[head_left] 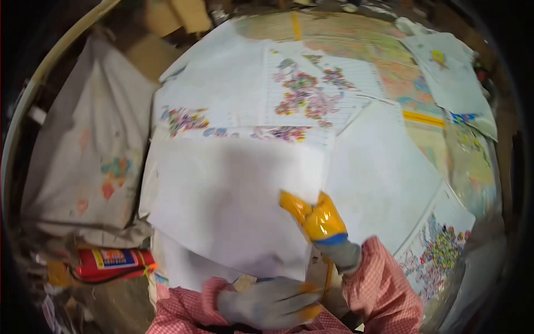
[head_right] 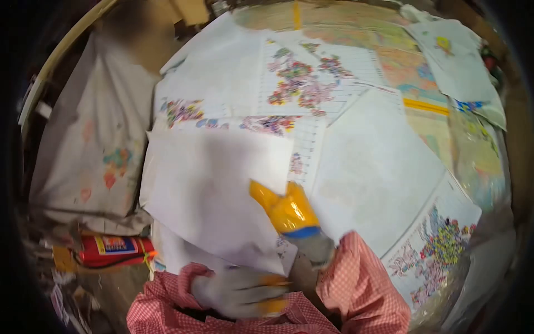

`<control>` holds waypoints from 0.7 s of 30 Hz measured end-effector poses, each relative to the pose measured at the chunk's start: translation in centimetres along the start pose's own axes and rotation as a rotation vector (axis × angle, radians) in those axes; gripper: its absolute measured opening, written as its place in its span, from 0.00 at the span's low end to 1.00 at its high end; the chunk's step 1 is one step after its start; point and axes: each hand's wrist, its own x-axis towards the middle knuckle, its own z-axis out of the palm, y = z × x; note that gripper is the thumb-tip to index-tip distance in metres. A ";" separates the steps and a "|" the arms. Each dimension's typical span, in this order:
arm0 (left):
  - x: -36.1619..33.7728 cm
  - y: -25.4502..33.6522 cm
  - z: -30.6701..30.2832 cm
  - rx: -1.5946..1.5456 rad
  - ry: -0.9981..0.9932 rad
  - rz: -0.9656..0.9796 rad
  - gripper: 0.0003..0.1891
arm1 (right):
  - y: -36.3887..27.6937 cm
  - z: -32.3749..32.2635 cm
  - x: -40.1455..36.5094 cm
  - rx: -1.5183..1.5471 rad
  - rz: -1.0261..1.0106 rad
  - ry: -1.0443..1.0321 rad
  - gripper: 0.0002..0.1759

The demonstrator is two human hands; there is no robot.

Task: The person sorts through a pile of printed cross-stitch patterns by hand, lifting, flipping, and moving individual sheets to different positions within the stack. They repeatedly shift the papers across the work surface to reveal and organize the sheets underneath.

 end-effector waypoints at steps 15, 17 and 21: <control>-3.6 -19.0 2.9 0.420 0.187 -0.869 0.15 | -26.7 4.6 -19.9 -2.561 -1.006 1.076 0.21; -3.8 -19.7 2.1 0.326 0.259 -0.924 0.16 | -25.1 1.9 -25.5 -2.728 -0.647 1.198 0.20; -7.5 -17.8 0.6 0.033 0.345 -1.029 0.17 | -19.7 -11.2 -40.7 -1.726 -0.679 1.306 0.18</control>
